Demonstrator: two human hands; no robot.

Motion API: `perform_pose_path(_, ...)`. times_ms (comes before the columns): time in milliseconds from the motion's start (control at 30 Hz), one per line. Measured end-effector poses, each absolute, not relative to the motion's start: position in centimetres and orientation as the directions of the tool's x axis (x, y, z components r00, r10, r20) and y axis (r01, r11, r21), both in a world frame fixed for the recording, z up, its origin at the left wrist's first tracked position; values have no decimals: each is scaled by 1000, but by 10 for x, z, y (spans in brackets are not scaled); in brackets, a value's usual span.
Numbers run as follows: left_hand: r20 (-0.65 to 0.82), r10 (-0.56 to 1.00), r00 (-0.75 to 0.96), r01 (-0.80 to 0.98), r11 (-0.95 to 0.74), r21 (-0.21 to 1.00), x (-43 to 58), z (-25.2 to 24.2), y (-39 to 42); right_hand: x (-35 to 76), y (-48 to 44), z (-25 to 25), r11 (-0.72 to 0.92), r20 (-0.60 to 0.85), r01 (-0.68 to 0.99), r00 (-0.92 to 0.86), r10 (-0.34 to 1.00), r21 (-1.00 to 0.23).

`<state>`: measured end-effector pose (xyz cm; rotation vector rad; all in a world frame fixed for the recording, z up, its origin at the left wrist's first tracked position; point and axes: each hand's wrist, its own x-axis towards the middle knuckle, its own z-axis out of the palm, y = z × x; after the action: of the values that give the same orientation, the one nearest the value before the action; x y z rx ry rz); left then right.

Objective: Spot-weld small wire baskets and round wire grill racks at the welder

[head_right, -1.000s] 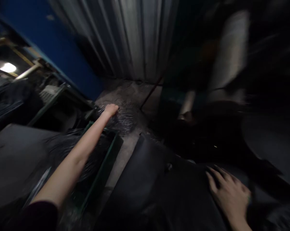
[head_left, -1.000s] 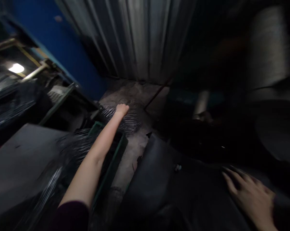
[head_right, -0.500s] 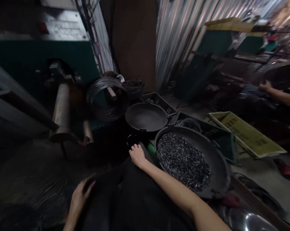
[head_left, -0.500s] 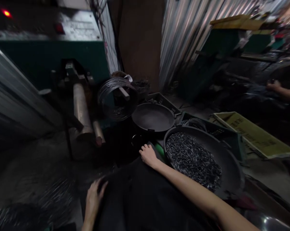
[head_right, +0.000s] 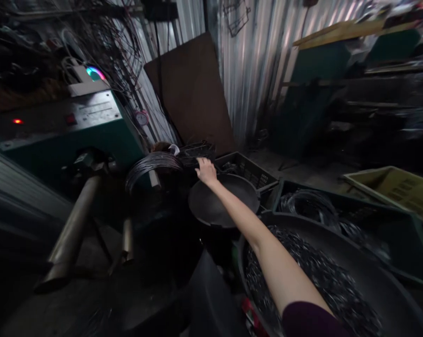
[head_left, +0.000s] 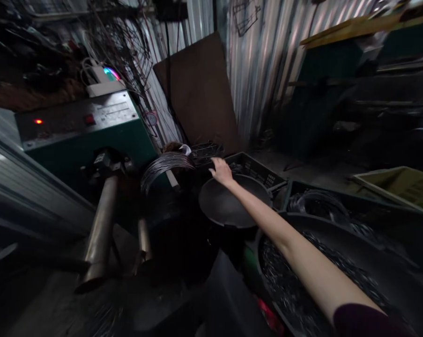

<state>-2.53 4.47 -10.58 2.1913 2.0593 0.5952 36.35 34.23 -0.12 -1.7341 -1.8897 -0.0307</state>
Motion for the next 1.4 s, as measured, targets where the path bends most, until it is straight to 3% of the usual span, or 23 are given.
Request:
perform_pose_path(100, 209, 978, 8, 962, -65, 264, -25, -79, 110, 374, 421, 20, 183, 539, 970, -71, 840, -158)
perform_pose_path(200, 188, 982, 4, 979, -43, 201, -32, -34, 189, 384, 478, 16, 208, 432, 978, -176, 884, -27)
perform_pose_path(333, 198, 980, 3, 989, -31, 141, -38, 54, 317, 397, 520, -4, 218, 213, 971, -193, 958, -100)
perform_pose_path(433, 323, 945, -52, 994, 16, 111, -39, 105, 387, 400, 531, -9, 172, 127, 968, -151, 980, -182)
perform_pose_path(633, 366, 930, -36, 987, -24, 158, -39, 117, 398, 423, 530, 20, 164, 68, 965, -154, 986, -202)
perform_pose_path(800, 457, 889, 42, 991, -97, 97, -33, 117, 393, 474, 497, 72, 208, 132, 964, -187, 973, -164)
perform_pose_path(933, 423, 898, 121, 963, -210, 169, -26, 128, 402, 501, 436, 92, 330, 385, 915, -225, 895, -233)
perform_pose_path(1033, 332, 922, 200, 927, -288, 239, -19, 106, 374, 508, 376, 61, 411, 471, 886, -274, 839, -217)
perform_pose_path(1100, 246, 946, 210, 925, -273, 263, -13, 63, 322, 509, 334, 22, 446, 323, 890, -396, 859, -93)
perform_pose_path(1233, 171, 984, 48, 944, -101, 315, 0, -53, 182, 507, 257, -54, 519, -180, 850, -499, 848, 88)
perform_pose_path(1333, 143, 989, 29, 942, -75, 328, 7, -104, 113, 502, 222, -77, 558, -236, 822, -523, 819, 115)
perform_pose_path(1400, 138, 990, 15, 940, -61, 335, 9, -116, 93, 499, 215, -78, 564, -184, 825, -549, 815, 40)
